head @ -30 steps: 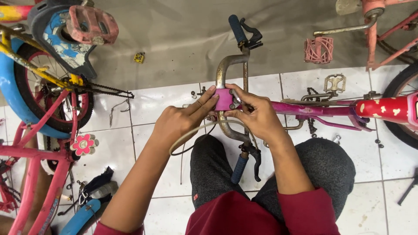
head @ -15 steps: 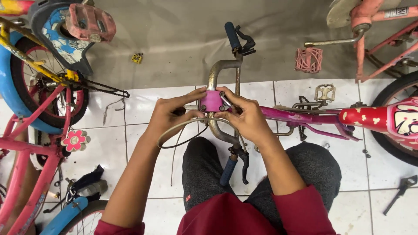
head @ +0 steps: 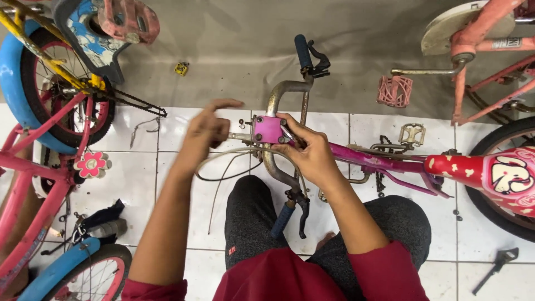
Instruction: Securing and tightening the handlebars on a child's bicycle using a metal tool.
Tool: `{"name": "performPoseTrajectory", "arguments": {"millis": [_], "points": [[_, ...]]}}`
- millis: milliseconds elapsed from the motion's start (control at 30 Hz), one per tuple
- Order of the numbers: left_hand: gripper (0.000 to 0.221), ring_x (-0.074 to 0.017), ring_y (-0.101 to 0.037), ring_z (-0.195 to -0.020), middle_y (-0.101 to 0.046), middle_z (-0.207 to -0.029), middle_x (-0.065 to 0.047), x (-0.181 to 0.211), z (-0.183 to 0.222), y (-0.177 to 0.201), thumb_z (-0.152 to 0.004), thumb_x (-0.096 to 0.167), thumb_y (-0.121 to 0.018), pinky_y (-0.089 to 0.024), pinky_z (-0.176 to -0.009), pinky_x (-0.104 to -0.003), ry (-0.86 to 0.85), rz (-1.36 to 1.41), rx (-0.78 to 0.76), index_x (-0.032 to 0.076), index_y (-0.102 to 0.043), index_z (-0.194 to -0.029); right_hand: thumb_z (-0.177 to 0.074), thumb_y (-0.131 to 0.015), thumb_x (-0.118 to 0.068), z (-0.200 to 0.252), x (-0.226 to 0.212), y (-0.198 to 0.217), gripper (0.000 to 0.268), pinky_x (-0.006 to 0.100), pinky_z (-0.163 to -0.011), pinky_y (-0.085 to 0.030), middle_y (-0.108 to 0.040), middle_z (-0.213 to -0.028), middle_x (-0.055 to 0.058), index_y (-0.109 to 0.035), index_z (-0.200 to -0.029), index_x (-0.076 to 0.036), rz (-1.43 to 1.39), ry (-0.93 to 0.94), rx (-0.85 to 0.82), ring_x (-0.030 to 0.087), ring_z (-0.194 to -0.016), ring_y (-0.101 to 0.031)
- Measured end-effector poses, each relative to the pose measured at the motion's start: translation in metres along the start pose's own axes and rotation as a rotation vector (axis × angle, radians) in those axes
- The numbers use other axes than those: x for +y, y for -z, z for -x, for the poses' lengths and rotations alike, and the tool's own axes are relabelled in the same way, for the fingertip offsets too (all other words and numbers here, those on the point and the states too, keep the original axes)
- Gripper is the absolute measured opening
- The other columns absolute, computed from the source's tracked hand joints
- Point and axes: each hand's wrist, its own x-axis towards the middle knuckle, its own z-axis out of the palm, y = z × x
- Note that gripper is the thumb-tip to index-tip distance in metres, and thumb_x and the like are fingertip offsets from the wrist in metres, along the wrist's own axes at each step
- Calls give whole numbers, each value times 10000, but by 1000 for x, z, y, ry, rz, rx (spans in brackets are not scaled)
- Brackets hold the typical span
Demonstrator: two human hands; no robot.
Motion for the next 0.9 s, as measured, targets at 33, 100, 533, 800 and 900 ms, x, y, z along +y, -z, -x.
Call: {"name": "performPoseTrajectory", "arguments": {"millis": [33,100,533,800,900], "points": [[974,-37,-241,-537,-299,-573,90,12,5,5,-826,878,-386,-234,-512,-172,24,18,-8,129,-522,-1434,-824,-858,-148,0,4,1,635,382,-910,-554,-723,-1244,184,-624,-1413,-110,-14,-8,2,243,-1155,-625],[775,-102,-288,-557,-316,-574,30,57,24,-6,-773,487,-403,-292,-559,-211,-93,-171,-9,86,-567,-1416,-826,-855,-145,1,2,4,638,401,-958,-539,-705,-1278,183,-619,-1418,-115,-2,-11,-7,266,-1195,-612],[150,-169,-601,-631,-525,-623,56,-13,54,-32,-968,373,-768,-486,-622,-256,-377,-1120,595,247,-775,-888,-852,-855,-212,4,-23,-1,621,277,-728,-554,-750,-915,139,-624,-1424,-152,87,-3,32,115,-823,-630],[327,-289,-598,-680,-444,-747,-25,-16,30,-70,-1074,386,-473,-500,-632,-384,-290,-1071,688,204,-708,-937,-853,-838,-144,7,-20,-3,603,461,-986,-539,-653,-1335,240,-613,-1411,-97,64,-1,32,393,-1265,-574],[368,-341,-603,-709,-426,-799,-43,-7,24,-79,-1073,446,-463,-507,-659,-439,-224,-898,616,176,-714,-1064,-854,-832,-140,3,-22,-2,601,468,-1014,-529,-636,-1366,227,-612,-1411,-95,53,-12,39,403,-1284,-558]]}}
